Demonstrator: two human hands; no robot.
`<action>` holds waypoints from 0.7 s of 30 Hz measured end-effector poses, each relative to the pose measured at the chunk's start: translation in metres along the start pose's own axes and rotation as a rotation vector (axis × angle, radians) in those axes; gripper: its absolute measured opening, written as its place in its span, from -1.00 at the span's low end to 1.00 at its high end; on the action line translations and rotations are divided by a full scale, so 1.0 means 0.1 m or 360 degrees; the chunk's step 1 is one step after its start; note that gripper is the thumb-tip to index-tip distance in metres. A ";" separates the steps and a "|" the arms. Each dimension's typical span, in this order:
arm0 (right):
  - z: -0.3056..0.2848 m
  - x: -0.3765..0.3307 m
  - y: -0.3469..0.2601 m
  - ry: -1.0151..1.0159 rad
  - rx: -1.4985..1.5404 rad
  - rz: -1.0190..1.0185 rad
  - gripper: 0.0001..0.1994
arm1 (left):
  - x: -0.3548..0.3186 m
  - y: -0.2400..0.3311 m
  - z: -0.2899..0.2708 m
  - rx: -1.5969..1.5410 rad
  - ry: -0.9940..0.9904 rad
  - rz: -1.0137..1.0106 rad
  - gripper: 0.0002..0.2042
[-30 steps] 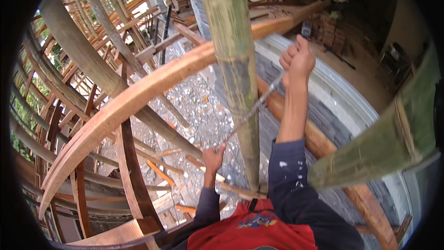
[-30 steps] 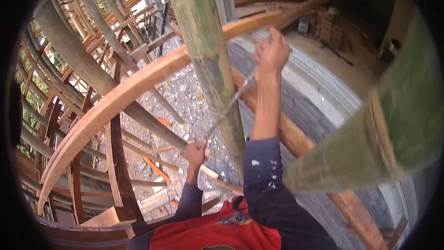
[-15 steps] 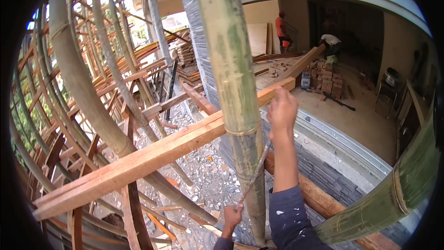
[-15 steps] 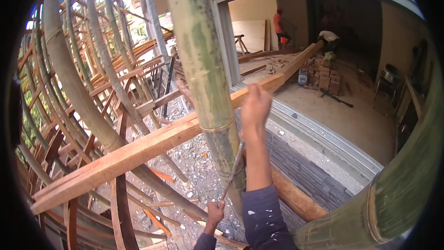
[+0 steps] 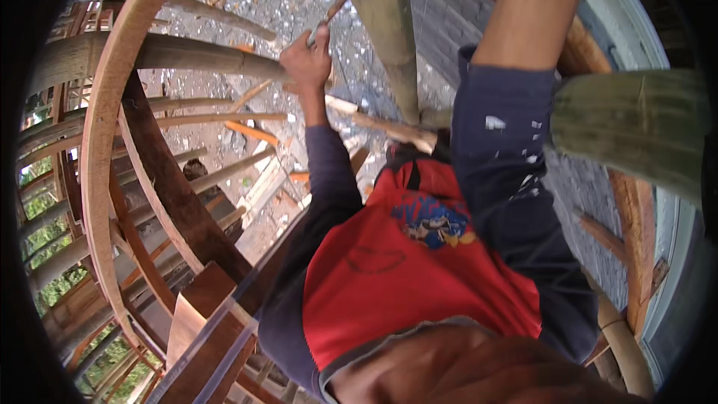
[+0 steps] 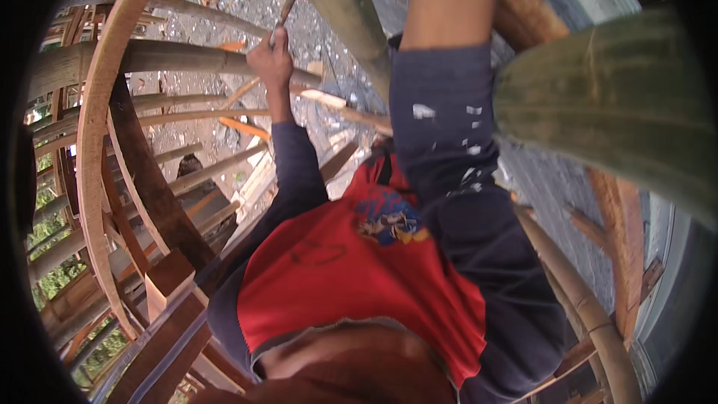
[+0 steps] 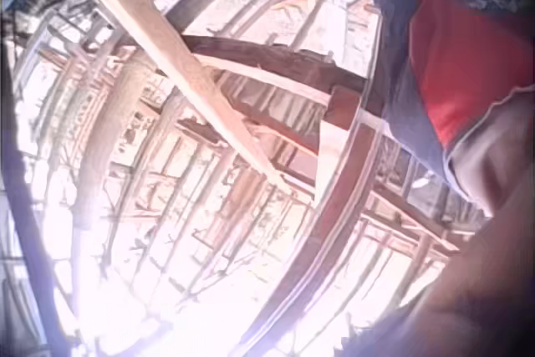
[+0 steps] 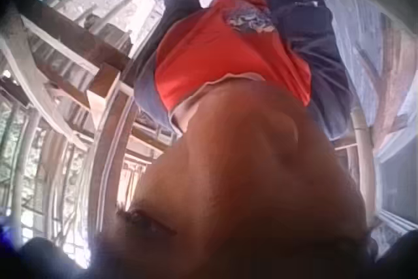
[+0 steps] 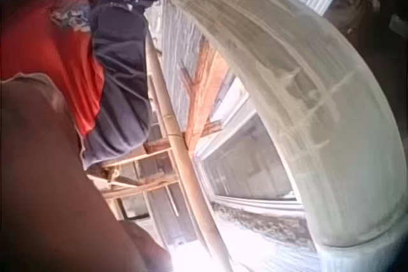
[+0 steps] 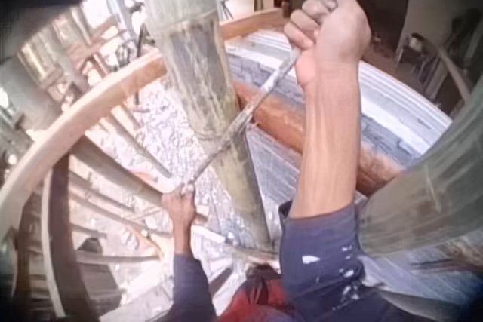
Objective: The person uses a hammer to drive nails into bamboo poles, securing them to a curved wooden frame. They repeatedly position nails and strike them to fasten the bamboo supports to the structure.
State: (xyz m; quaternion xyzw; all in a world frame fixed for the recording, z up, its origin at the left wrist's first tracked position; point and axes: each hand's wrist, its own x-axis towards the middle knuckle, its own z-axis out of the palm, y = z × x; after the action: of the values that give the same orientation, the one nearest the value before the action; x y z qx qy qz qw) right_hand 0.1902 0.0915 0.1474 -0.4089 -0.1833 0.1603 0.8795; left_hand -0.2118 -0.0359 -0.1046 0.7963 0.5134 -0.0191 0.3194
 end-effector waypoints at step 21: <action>-0.54 -0.27 2.53 -0.0558 0.0407 -0.0527 -0.64 | 4.68 -0.93 1.14 -0.0594 0.0732 0.1074 -0.49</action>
State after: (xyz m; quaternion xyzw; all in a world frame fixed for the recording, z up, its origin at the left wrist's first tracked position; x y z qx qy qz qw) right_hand 0.1574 0.2001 -0.0868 -0.2251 -0.3756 0.1044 0.8930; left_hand -0.0342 0.3059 -0.4082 0.8314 0.2773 0.3566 0.3236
